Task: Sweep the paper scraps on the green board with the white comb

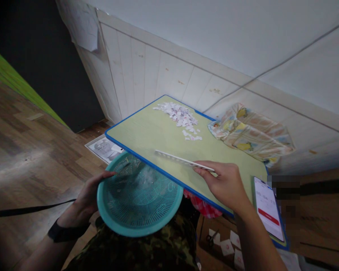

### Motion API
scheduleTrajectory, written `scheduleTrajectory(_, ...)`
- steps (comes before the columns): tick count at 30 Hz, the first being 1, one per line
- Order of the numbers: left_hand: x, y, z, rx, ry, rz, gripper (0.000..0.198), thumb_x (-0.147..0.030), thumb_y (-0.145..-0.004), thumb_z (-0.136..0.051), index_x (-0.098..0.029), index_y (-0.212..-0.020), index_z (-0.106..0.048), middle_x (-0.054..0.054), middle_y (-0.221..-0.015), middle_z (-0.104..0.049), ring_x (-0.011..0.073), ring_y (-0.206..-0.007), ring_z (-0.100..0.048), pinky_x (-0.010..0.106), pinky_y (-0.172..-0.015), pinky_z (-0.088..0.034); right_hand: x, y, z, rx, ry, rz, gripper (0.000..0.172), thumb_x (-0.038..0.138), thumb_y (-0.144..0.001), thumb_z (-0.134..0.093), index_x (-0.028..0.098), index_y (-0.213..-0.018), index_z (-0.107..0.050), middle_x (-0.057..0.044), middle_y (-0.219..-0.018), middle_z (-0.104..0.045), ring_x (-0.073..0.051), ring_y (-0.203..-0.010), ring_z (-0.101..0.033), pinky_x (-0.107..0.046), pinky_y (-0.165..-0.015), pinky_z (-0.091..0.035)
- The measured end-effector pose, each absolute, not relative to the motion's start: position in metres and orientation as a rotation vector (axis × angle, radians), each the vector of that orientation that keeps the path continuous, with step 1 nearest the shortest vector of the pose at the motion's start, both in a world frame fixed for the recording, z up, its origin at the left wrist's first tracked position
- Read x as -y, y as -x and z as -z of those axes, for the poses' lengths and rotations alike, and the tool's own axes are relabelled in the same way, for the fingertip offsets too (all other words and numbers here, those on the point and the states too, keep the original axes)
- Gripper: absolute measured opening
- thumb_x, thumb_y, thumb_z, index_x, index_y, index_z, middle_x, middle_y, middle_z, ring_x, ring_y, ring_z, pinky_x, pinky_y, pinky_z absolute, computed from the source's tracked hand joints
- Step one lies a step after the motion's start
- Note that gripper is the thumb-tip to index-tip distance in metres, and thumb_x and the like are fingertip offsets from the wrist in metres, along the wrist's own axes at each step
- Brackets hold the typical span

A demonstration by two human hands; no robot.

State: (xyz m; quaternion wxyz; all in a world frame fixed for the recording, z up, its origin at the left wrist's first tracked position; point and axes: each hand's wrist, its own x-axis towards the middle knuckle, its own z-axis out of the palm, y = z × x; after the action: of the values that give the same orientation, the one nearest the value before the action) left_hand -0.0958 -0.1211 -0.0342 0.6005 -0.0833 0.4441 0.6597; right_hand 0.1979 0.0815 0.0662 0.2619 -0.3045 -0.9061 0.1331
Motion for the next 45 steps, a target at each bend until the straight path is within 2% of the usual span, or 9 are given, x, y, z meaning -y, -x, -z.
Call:
scheduleTrajectory(9, 0.120, 0.097, 0.038, -1.023, 0.185, -1.509, 0.014, -0.009, -0.078, -0.069, -0.011, -0.069, -0.081, 0.010, -0.059, -0.080, 0.0202, -0.048, -0.073, 0.027, -0.052, -0.063, -0.089, -0.223, -0.074, 2.487, 0.858, -0.352, 0.013, 0.033, -0.088, -0.073, 0.028, -0.093, -0.084, -0.002, -0.091, -0.083, -0.026, -0.076, -0.080, -0.031, -0.066, -0.063)
scheduleTrajectory(16, 0.123, 0.098, 0.039, -1.009, 0.191, -1.495, 0.008, -0.009, -0.076, -0.073, -0.013, -0.071, -0.079, 0.010, -0.062, -0.081, 0.0210, -0.051, -0.074, 0.028, -0.054, -0.063, -0.080, -0.209, -0.068, 2.430, 0.895, -0.373, 0.016, 0.035, -0.089, -0.071, 0.025, -0.092, -0.084, -0.004, -0.089, -0.083, -0.026, -0.076, -0.080, -0.032, -0.067, -0.064)
scheduleTrajectory(27, 0.120, 0.094, 0.032, -1.021, 0.214, -1.507, 0.016, -0.007, -0.080, -0.068, -0.019, -0.072, -0.077, 0.007, -0.060, -0.081, 0.0215, -0.049, -0.073, 0.028, -0.052, -0.062, -0.073, -0.212, -0.061, 2.412, 0.903, -0.482, 0.014, 0.031, -0.088, -0.073, 0.025, -0.092, -0.085, -0.004, -0.090, -0.083, -0.026, -0.076, -0.080, -0.034, -0.070, -0.065)
scheduleTrajectory(32, 0.119, 0.094, 0.031, -1.038, 0.238, -1.498, 0.018, -0.009, -0.082, -0.066, -0.014, -0.071, -0.078, 0.010, -0.060, -0.080, 0.0212, -0.048, -0.073, 0.027, -0.053, -0.062, -0.070, -0.217, -0.066, 2.455, 0.908, -0.540, 0.013, 0.031, -0.087, -0.074, 0.026, -0.091, -0.085, -0.003, -0.085, -0.083, -0.025, -0.070, -0.079, -0.031, -0.064, -0.064)
scheduleTrajectory(37, 0.119, 0.095, 0.034, -1.044, 0.214, -1.515, 0.021, -0.010, -0.082, -0.066, -0.016, -0.067, -0.078, 0.008, -0.057, -0.079, 0.0197, -0.047, -0.071, 0.026, -0.052, -0.061, -0.082, -0.199, -0.058, 2.319, 0.940, -0.502, 0.014, 0.031, -0.087, -0.075, 0.025, -0.095, -0.085, -0.002, -0.090, -0.083, -0.026, -0.078, -0.080, -0.032, -0.069, -0.064)
scheduleTrajectory(41, 0.119, 0.097, 0.033, -1.046, 0.190, -1.540, 0.016, -0.010, -0.079, -0.067, -0.014, -0.071, -0.081, 0.011, -0.064, -0.082, 0.0207, -0.049, -0.072, 0.027, -0.052, -0.061, -0.090, -0.174, -0.044, 2.251, 0.899, -0.487, 0.019, 0.031, -0.089, -0.071, 0.022, -0.099, -0.084, -0.005, -0.097, -0.083, -0.027, -0.085, -0.080, -0.035, -0.077, -0.065)
scheduleTrajectory(45, 0.119, 0.099, 0.032, -1.029, 0.188, -1.552, 0.015, -0.011, -0.077, -0.068, -0.012, -0.070, -0.081, 0.011, -0.057, -0.079, 0.0215, -0.046, -0.071, 0.027, -0.049, -0.061, -0.083, -0.168, -0.045, 2.325, 0.840, -0.512, 0.017, 0.028, -0.088, -0.070, 0.023, -0.095, -0.085, -0.005, -0.095, -0.083, -0.027, -0.082, -0.081, -0.034, -0.073, -0.064)
